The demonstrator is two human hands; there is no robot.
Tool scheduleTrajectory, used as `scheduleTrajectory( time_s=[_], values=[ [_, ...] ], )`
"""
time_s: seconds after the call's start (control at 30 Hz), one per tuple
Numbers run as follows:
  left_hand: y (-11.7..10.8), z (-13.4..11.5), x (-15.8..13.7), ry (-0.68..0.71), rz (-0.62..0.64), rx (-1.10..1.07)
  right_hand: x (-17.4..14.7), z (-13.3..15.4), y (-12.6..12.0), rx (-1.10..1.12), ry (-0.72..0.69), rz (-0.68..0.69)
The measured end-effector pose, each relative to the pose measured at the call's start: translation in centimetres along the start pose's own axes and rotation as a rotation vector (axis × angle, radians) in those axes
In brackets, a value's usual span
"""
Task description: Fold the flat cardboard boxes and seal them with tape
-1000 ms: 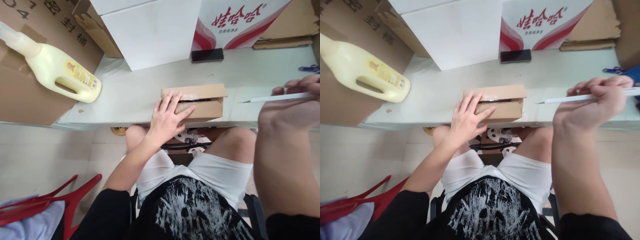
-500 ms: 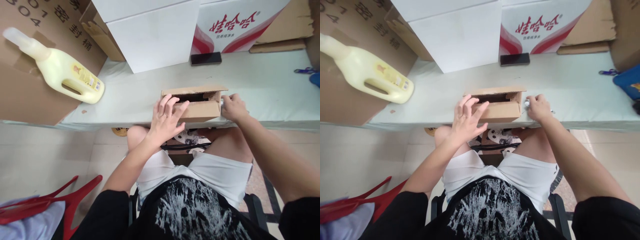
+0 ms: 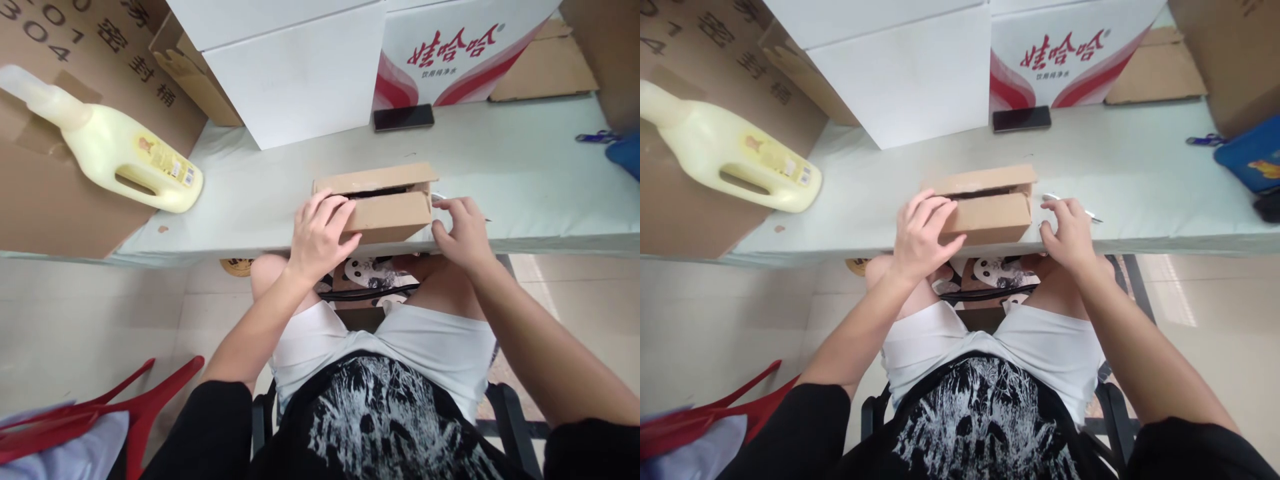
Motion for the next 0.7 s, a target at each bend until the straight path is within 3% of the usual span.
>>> scheduleTrajectory(
  time_s=[0.1, 0.23, 0.4, 0.47, 0.6, 0.7],
  values=[
    [-0.4, 0.3, -0.2, -0.059, -0.007, 0.001, -0.9, 0.7, -0.9, 0.045, 0.022, -0.033],
    [-0.4, 0.0, 0.4, -0.018, 0.068, -0.029, -2.0, 1.5, -1.4, 0.09, 0.07, -0.052],
    [-0.7, 0.1, 1.9, -0.118, 0.164, -0.024, -3.1, 2.4, -1.2, 0.157, 0.103, -0.046],
    [-1.3, 0.7, 2.3, -0.149, 0.148, -0.078, -3.4, 2.6, -1.3, 0.175, 0.105, -0.049],
    [-2.5, 4.0, 1.3, -0.392, -0.02, -0.345, -3.7, 3.2, -1.6, 0.272, 0.159, -0.073],
    [-2.0, 6.5, -0.7, -0.679, -0.112, -0.763, -3.7, 4.6, -1.3, 0.394, 0.165, -0.011]
  ],
)
Point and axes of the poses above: each hand's wrist, its own x-axis towards the middle knuckle, its own y-axis out of the palm, z = x × y, the point moved 3 cm from there along x, towards the middle knuckle, and after that the axes turned 9 degrees about -z, right-handed, at the moved point
